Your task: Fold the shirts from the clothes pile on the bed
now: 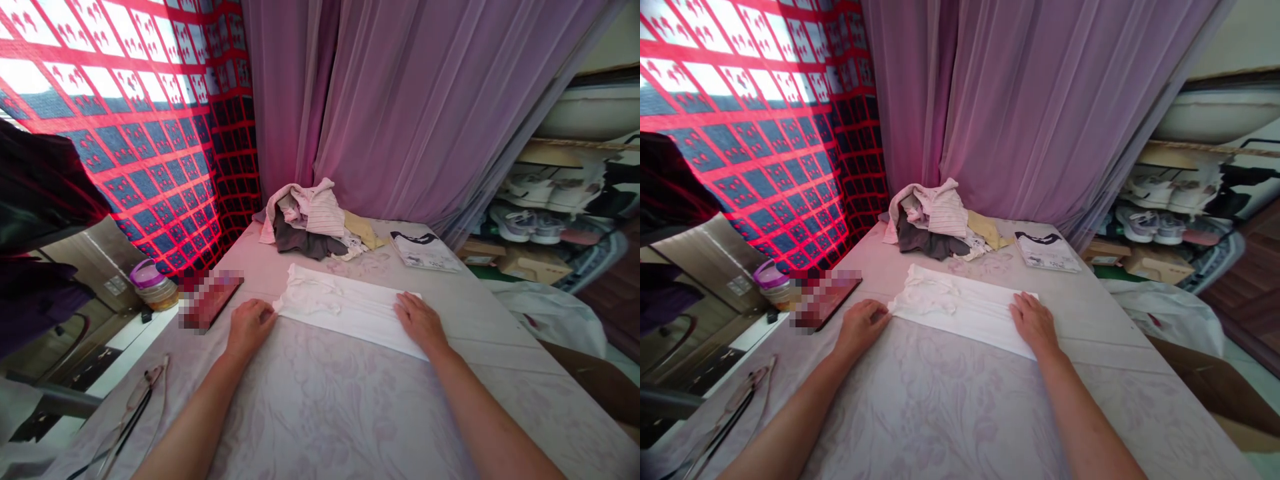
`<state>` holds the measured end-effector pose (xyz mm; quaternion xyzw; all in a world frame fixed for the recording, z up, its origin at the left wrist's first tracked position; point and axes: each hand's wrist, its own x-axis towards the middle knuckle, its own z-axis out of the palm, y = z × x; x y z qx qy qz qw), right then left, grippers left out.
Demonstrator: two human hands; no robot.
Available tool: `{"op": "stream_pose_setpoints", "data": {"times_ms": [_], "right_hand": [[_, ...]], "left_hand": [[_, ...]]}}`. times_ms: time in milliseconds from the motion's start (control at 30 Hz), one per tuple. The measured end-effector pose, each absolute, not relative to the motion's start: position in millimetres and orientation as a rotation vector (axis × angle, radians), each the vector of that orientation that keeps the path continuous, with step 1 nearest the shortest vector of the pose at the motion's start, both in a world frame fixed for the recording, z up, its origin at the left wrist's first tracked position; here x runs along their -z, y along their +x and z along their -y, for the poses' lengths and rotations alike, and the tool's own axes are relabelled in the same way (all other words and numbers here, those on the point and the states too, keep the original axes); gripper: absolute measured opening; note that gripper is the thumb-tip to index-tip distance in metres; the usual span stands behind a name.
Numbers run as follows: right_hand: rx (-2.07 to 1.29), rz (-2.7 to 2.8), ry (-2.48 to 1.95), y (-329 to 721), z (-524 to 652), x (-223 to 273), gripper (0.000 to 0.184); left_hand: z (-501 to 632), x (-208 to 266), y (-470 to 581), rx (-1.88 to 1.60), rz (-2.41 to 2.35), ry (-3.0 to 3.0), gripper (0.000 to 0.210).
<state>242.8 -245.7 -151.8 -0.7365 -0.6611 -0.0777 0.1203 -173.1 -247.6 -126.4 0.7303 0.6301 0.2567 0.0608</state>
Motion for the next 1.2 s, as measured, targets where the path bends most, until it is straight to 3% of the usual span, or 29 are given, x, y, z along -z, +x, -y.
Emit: {"op": "stream_pose_setpoints", "data": {"times_ms": [233,500,600,867,1200], "right_hand": [[0.500,1.781,-1.772,221,264,135,0.035],[0.061,2.111,-1.590,119,291,132,0.023],[0.035,2.105,-1.569,117,292,137,0.022],[-0.010,2.077,-1.569,122,292,138,0.023],[-0.056,2.040,-1.564,123,291,138,0.020]], "left_hand": [[247,127,-171,-0.900,-1.840,2.141,0.011],[247,128,-171,-0.982,-1.912,2.180,0.007],[251,125,-166,-1.028,-1.766,2.371,0.013],[250,136,-162,-0.734,-1.821,2.404,0.032],[239,146,-171,-0.830,-1.813,2.290,0.030]]}}
